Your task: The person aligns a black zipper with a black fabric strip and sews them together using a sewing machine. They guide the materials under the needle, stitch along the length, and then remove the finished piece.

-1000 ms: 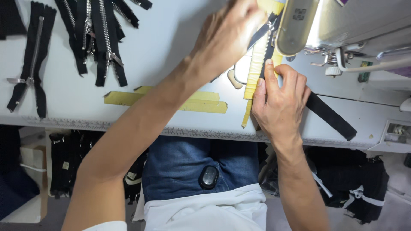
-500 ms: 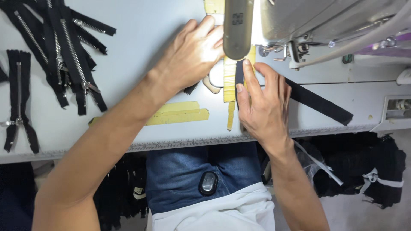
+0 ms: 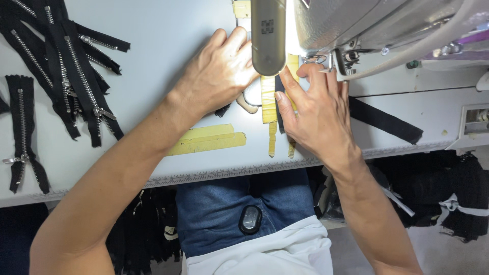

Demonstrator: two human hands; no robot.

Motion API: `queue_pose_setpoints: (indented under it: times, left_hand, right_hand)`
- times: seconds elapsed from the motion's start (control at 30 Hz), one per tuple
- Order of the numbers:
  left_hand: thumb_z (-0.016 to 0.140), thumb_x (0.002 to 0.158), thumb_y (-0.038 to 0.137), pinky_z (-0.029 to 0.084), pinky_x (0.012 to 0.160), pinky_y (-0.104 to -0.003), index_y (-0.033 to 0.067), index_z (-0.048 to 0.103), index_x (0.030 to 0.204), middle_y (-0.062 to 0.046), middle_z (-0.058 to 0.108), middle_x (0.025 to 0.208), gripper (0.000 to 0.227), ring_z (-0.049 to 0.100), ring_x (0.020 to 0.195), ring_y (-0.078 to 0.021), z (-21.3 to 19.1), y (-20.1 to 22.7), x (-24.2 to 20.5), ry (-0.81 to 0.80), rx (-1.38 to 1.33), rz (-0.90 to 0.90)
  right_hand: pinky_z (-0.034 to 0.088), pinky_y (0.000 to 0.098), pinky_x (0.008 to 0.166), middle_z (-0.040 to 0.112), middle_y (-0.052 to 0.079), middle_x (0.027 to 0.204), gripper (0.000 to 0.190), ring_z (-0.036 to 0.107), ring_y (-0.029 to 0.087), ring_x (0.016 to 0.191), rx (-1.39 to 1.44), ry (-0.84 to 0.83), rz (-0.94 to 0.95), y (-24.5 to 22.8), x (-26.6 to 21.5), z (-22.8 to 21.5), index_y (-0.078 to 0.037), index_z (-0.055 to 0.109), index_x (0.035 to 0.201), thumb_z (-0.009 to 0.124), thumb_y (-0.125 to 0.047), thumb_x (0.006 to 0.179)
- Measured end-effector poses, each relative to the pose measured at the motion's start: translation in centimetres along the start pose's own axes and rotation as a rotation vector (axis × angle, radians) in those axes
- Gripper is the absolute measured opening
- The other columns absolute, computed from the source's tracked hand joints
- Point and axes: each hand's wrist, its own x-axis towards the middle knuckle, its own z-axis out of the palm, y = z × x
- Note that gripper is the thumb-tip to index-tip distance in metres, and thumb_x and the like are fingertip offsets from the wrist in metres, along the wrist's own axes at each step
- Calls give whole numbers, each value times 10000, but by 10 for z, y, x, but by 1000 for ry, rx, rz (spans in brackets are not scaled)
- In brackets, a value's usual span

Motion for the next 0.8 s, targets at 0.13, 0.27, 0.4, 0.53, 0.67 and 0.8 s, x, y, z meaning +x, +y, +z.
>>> queue_pose_setpoints:
  times: [0.13,0.27,0.4,0.53,0.67,0.8]
  left_hand:
    - [640,937,100,389,674,-324,211,552,800,20,543,797,197,517,850,-213,-3,1,1,3,-4,-6]
    - [613,912,80,365,657,-336,205,559,833,4,552,821,158,506,840,-220,-7,7,2,-3,2,-33]
    - [628,912,95,372,664,-337,194,562,817,-5,549,829,152,512,869,-224,-6,8,1,-5,-17,-49]
    - [630,918,77,374,660,-336,189,590,860,-14,563,841,132,515,864,-228,-5,10,0,27,-23,-65]
    - [629,941,113,372,673,-337,203,583,852,0,554,840,135,496,851,-222,-5,11,-1,24,-4,-89]
    - [558,979,137,382,707,-334,177,584,852,5,554,887,136,494,864,-213,-2,9,-3,9,-11,-141]
  right_hand:
    - [473,507,718,568,111,1159,434,541,344,942,-58,15,-11,0,-1,0,-168,663,1377,646,-377,997]
    - [496,489,698,585,104,1121,416,545,329,924,-91,73,-39,-2,0,1,-135,694,1334,656,-374,996]
    - [492,480,710,581,103,1126,422,544,323,923,-92,58,-35,0,-1,1,-156,681,1360,648,-380,1004]
    - [488,481,706,572,105,1116,435,535,323,933,-79,42,-25,-2,0,-1,-144,675,1359,638,-380,996]
    - [485,473,704,578,101,1116,424,537,319,929,-96,61,-37,-2,-1,0,-148,674,1348,647,-375,991]
    - [486,468,708,579,97,1109,408,536,318,922,-99,69,-39,-4,0,-2,-151,675,1330,650,-367,984]
